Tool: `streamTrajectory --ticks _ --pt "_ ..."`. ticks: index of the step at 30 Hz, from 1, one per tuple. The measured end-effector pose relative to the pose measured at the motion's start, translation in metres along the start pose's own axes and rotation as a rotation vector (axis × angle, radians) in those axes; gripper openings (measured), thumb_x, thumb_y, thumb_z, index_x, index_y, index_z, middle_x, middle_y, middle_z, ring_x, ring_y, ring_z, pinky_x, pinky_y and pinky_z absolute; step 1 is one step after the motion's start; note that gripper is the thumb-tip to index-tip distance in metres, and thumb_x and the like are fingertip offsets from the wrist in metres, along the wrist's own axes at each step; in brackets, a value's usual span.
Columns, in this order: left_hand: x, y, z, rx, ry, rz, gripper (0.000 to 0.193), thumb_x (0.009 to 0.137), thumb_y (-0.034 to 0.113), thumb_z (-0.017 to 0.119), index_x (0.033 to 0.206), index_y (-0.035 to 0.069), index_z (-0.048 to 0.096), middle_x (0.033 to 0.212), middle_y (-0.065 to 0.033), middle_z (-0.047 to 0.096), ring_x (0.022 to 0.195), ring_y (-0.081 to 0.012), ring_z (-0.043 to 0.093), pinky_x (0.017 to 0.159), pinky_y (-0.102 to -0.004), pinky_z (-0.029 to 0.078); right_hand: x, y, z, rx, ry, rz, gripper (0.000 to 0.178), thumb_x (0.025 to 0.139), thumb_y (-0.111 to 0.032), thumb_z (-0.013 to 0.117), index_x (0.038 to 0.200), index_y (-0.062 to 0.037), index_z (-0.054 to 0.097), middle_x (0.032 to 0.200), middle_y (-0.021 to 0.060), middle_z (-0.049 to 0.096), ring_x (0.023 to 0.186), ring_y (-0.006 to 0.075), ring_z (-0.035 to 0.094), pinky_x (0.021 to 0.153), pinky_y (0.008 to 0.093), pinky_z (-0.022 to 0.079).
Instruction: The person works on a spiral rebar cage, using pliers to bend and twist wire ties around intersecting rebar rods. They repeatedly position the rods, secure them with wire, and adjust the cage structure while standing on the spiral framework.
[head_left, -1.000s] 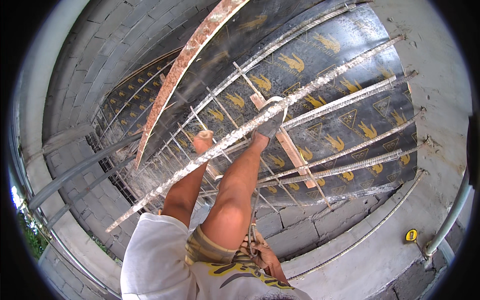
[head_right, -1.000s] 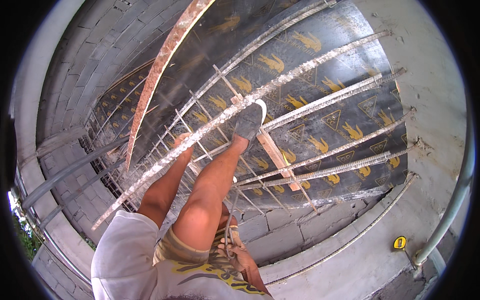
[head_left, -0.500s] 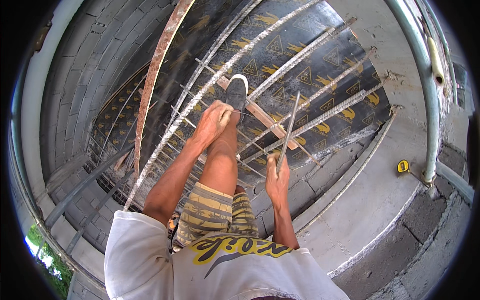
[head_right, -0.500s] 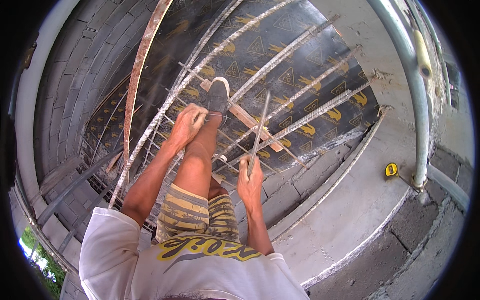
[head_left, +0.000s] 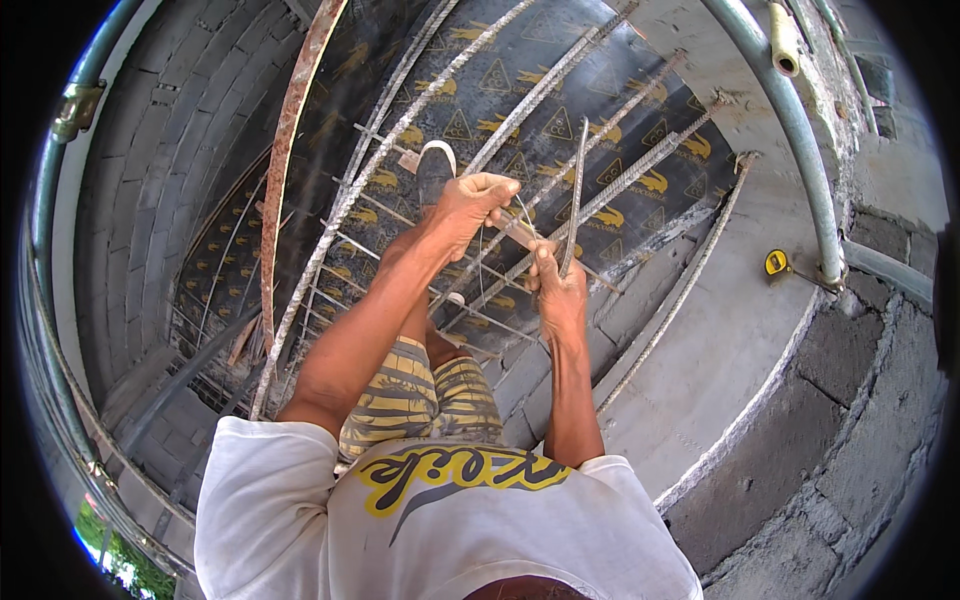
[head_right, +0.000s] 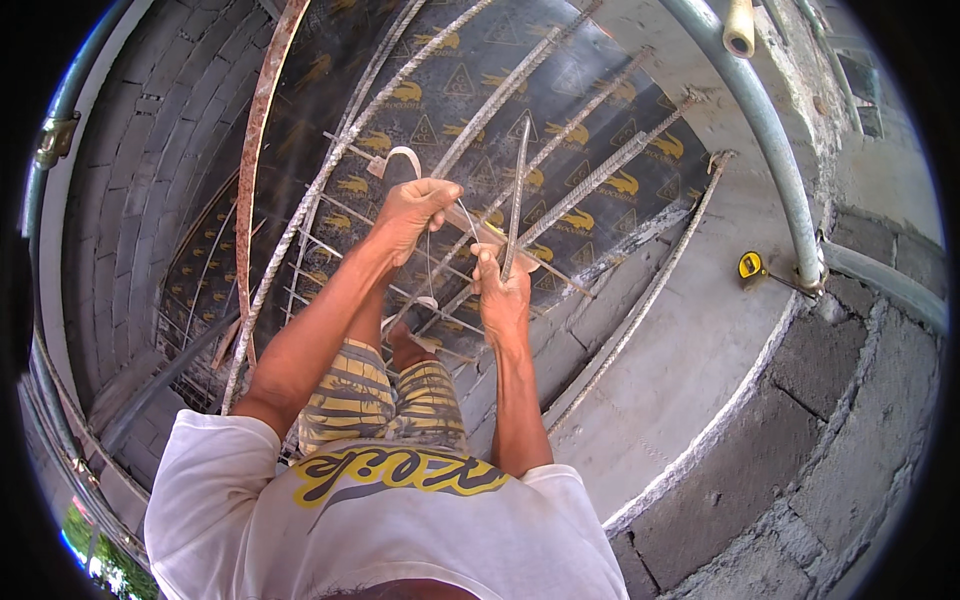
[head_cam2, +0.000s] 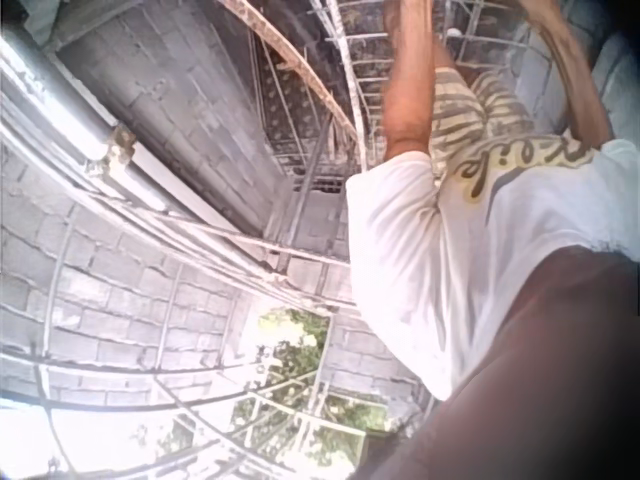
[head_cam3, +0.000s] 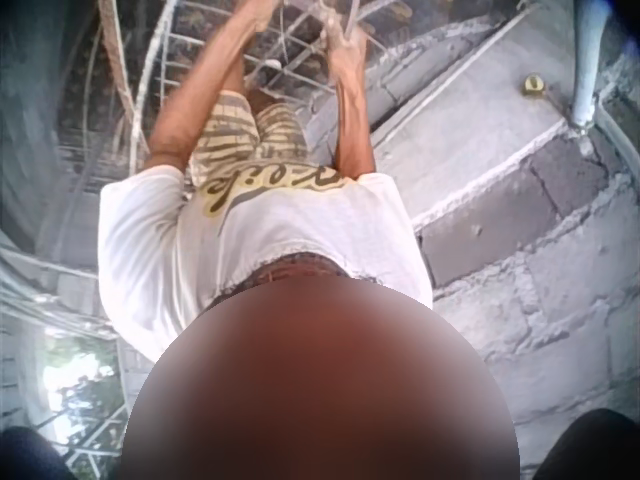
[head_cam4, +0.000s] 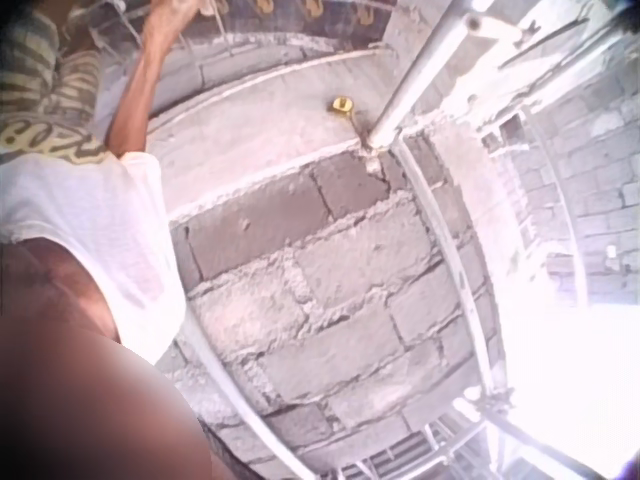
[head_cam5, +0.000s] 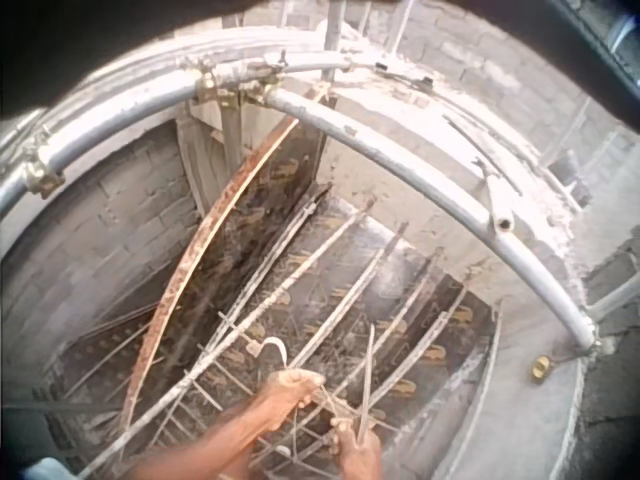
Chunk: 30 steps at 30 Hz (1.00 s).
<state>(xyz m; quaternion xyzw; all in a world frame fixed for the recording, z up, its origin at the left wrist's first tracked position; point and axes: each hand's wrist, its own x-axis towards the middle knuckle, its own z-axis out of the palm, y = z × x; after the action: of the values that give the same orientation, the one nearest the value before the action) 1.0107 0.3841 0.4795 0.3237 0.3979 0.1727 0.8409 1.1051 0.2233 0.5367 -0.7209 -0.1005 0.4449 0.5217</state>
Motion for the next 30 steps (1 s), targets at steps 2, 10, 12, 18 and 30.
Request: streamTrajectory --ticks 2,10,12,18,30 --pt "-0.004 -0.016 0.007 0.181 0.110 0.018 0.046 0.091 0.037 0.078 0.113 -0.003 0.071 0.092 -0.0044 0.069 0.077 -0.0092 0.060 0.065 -0.0242 0.047 -0.006 0.005 0.004 0.069 0.013 0.085 0.032 0.100 -0.033 0.067 0.109 -0.0023 0.067 0.074 -0.0019 0.053 0.062 0.0084 0.048 0.057 0.0241 0.041" --pt "-0.020 -0.037 0.024 0.389 0.263 0.131 0.053 0.096 0.049 0.067 0.122 0.002 0.071 0.096 -0.0074 0.070 0.082 -0.0141 0.062 0.066 -0.0310 0.052 -0.010 0.027 0.008 -0.304 -0.040 -0.076 0.018 0.104 -0.020 0.059 0.107 -0.0023 0.064 0.069 -0.0010 0.052 0.058 0.0085 0.046 0.053 0.0259 0.040" --pt "-0.026 -0.023 0.026 0.421 0.144 0.101 0.045 0.097 0.045 0.065 0.116 0.005 0.074 0.093 -0.0081 0.069 0.080 -0.0135 0.061 0.065 -0.0322 0.051 0.001 0.022 -0.011 -0.684 -0.017 -0.290 0.017 0.091 0.001 0.058 0.107 -0.0012 0.064 0.083 0.0105 0.058 0.071 0.0230 0.056 0.066 0.0375 0.048" --pt "-0.038 0.029 0.033 0.938 -0.255 0.327 0.029 0.098 0.027 0.060 0.098 0.004 0.076 0.094 -0.0185 0.068 0.095 -0.0362 0.063 0.087 -0.0430 0.049 0.021 -0.011 -0.077 -1.107 0.005 -0.707 0.049 0.065 0.015 0.054 0.110 -0.0025 0.064 0.105 0.0172 0.060 0.098 0.0379 0.057 0.089 0.0476 0.047" --pt "-0.002 0.024 0.072 -0.610 0.347 -0.069 0.034 0.105 0.043 0.054 0.103 0.011 0.064 0.084 0.0019 0.058 0.078 -0.0117 0.057 0.072 -0.0294 0.050 -0.051 -0.006 0.049 -0.561 0.195 -0.379 0.034 0.105 -0.018 0.053 0.128 0.0059 0.060 0.113 0.0218 0.071 0.100 0.0347 0.071 0.090 0.0420 0.055"
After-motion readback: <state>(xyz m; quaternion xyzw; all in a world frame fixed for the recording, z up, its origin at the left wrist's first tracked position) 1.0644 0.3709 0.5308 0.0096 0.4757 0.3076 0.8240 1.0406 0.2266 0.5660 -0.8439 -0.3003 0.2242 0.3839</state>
